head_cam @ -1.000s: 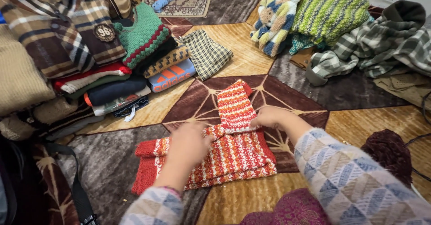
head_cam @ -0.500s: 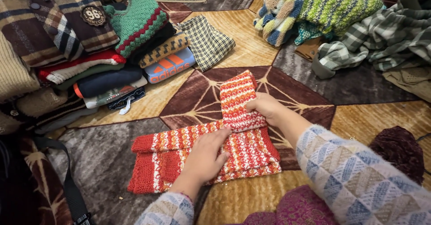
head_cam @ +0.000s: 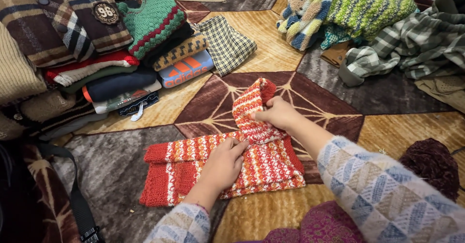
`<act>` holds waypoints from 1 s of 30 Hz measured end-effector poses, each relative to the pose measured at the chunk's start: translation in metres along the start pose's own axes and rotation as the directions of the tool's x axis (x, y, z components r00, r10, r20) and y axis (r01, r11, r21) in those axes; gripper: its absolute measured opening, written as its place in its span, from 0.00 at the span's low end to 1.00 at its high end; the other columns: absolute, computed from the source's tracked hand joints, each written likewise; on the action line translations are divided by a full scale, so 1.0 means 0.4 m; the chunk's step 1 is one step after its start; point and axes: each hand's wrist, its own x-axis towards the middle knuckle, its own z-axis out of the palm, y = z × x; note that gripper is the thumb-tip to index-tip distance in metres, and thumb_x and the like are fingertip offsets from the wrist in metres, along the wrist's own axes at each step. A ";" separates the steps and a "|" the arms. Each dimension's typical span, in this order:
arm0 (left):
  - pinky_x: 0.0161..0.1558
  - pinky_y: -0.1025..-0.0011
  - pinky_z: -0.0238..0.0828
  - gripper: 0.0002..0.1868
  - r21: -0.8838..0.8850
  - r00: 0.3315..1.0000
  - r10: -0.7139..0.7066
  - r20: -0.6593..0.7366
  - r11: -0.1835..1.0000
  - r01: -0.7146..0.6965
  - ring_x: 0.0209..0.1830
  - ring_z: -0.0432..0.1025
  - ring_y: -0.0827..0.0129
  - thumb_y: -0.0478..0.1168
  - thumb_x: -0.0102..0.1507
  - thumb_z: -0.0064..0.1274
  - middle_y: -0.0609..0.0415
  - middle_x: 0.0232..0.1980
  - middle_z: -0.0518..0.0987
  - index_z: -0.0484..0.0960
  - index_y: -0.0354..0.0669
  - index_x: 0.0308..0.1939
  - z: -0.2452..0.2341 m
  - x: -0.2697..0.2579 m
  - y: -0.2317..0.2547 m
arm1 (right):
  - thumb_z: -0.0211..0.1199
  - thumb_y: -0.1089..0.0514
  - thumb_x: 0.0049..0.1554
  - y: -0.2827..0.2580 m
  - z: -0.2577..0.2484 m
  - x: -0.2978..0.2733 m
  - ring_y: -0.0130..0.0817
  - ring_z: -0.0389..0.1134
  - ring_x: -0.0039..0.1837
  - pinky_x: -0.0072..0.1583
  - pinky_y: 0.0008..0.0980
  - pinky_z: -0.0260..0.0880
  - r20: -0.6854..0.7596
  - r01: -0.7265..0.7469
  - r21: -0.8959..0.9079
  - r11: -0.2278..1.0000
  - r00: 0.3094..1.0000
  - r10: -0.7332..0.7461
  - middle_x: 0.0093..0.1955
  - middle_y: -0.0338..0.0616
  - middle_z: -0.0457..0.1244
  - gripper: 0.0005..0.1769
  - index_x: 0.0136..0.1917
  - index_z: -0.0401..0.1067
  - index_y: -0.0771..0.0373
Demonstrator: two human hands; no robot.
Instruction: Folding various items of clothing and stacking them neatly on a rug.
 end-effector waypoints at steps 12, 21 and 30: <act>0.56 0.59 0.72 0.22 -0.730 0.947 -0.317 -0.051 0.659 0.181 0.51 0.76 0.54 0.54 0.70 0.42 0.47 0.47 0.81 0.86 0.49 0.55 -0.019 0.004 -0.011 | 0.51 0.72 0.37 0.008 -0.025 0.000 0.40 0.71 0.40 0.47 0.36 0.73 0.192 0.141 0.521 0.842 0.942 -0.277 0.38 0.49 0.68 0.25 0.48 0.77 0.69; 0.63 0.49 0.67 0.35 -0.960 0.846 -0.502 0.177 -0.277 0.037 0.63 0.70 0.44 0.57 0.63 0.45 0.35 0.64 0.74 0.71 0.36 0.67 -0.047 0.047 0.036 | 0.56 0.69 0.36 -0.009 -0.022 -0.069 0.55 0.75 0.46 0.50 0.48 0.73 0.671 -0.180 0.247 0.952 0.741 -0.034 0.43 0.62 0.72 0.24 0.48 0.79 0.72; 0.42 0.55 0.80 0.28 -0.947 0.514 -0.828 -0.225 0.061 -0.317 0.41 0.80 0.54 0.26 0.51 0.61 0.45 0.42 0.83 0.77 0.45 0.55 -0.022 0.030 -0.110 | 0.74 0.37 0.47 -0.051 -0.063 -0.069 0.47 0.71 0.59 0.60 0.43 0.69 0.622 0.267 -0.403 0.875 0.781 0.048 0.51 0.53 0.71 0.31 0.56 0.80 0.58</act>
